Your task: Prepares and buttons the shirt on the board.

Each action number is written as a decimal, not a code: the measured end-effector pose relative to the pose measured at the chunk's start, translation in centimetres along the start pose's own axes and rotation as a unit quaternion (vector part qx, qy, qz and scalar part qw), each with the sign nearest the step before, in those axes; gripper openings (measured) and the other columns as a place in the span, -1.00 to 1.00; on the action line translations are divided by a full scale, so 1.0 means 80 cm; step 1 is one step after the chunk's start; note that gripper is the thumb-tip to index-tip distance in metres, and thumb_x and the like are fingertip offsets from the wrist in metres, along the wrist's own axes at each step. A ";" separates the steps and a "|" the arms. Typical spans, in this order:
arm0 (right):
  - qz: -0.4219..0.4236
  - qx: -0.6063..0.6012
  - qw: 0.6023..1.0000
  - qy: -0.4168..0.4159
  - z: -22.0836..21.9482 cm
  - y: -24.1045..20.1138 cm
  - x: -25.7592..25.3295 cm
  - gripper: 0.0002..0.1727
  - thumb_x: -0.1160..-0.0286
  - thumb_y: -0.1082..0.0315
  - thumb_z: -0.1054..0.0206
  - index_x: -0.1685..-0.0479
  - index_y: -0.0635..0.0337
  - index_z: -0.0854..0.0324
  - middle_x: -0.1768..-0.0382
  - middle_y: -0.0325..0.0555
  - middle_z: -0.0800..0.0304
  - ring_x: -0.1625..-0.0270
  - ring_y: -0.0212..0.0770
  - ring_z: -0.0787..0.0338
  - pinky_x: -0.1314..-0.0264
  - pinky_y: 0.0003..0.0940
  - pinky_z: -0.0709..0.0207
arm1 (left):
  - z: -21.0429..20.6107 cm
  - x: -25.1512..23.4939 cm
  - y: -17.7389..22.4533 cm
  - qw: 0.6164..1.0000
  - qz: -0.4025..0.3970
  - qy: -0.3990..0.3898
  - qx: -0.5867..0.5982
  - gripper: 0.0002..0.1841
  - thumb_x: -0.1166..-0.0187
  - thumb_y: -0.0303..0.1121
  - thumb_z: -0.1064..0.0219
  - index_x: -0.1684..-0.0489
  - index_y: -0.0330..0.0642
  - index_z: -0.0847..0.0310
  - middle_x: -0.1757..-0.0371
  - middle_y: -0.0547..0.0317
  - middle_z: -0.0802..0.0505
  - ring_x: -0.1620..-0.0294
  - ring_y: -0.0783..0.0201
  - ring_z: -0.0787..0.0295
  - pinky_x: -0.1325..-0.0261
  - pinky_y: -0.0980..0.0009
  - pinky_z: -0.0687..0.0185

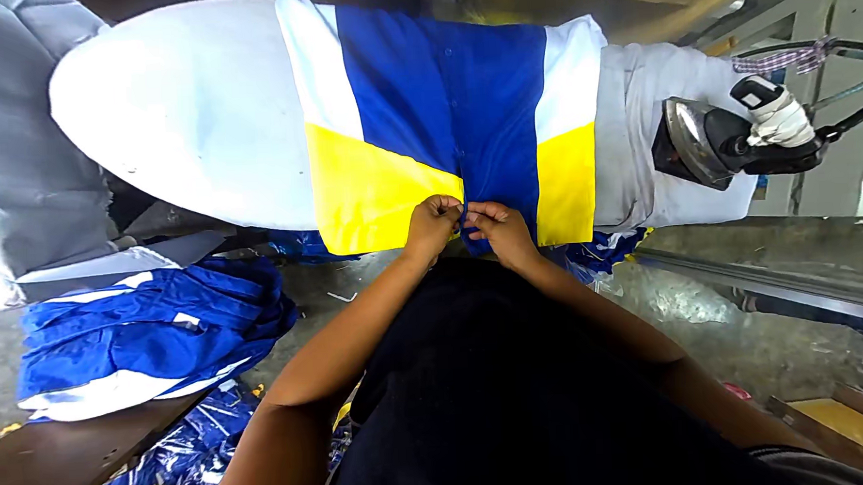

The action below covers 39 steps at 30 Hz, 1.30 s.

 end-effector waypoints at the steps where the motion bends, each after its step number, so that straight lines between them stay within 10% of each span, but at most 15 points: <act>1: -0.002 -0.033 0.999 0.012 0.003 0.004 -0.005 -0.74 -0.75 0.47 -0.21 -0.25 0.39 -0.65 -0.10 0.06 -0.78 0.04 -0.28 -0.82 0.00 -0.39 -0.73 | -0.001 0.000 0.001 1.000 -0.003 -0.003 -0.003 -0.86 -0.70 -0.48 -0.29 0.00 -0.40 -0.64 0.25 0.08 -0.73 0.34 0.40 -0.65 0.13 0.44 -0.65; 8: -0.056 -0.171 0.983 0.024 0.004 0.017 -0.016 -0.91 -0.60 0.56 -0.34 0.07 0.20 -0.61 0.23 -0.20 -0.76 0.29 -0.34 -0.80 0.16 -0.38 -0.76 | -0.002 0.001 0.008 0.998 -0.041 0.000 -0.055 -0.88 -0.68 -0.49 -0.30 0.01 -0.37 -0.68 0.20 0.04 -0.76 0.22 0.34 -0.67 0.02 0.35 -0.61; 15: 0.017 -0.056 0.997 0.058 0.001 -0.004 -0.022 -0.88 -0.51 0.55 -0.42 0.09 0.41 -0.63 0.33 -0.08 -0.75 0.41 -0.38 -0.76 0.29 -0.49 -0.72 | 0.001 0.005 0.011 0.999 -0.033 -0.005 -0.010 -0.82 -0.70 -0.51 -0.21 -0.03 -0.36 -0.72 0.15 0.06 -0.82 0.17 0.37 -0.73 -0.05 0.35 -0.66; 39: 0.173 0.103 0.977 0.065 -0.007 -0.021 -0.015 -0.75 -0.45 0.53 -0.45 -0.03 0.45 -0.59 0.16 0.10 -0.77 0.17 -0.26 -0.78 0.01 -0.39 -0.67 | 0.007 0.002 -0.004 0.985 -0.019 0.049 0.161 -0.96 -0.66 -0.52 -0.30 0.19 -0.27 -0.63 0.33 0.28 -0.74 0.34 0.48 -0.66 0.12 0.52 -0.63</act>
Point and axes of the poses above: each hand's wrist, its own x-axis away from the middle knuckle, its own z-axis out of the back of the hand, y = z × x, the point moved 8 cm from there along -x, towards the middle knuckle
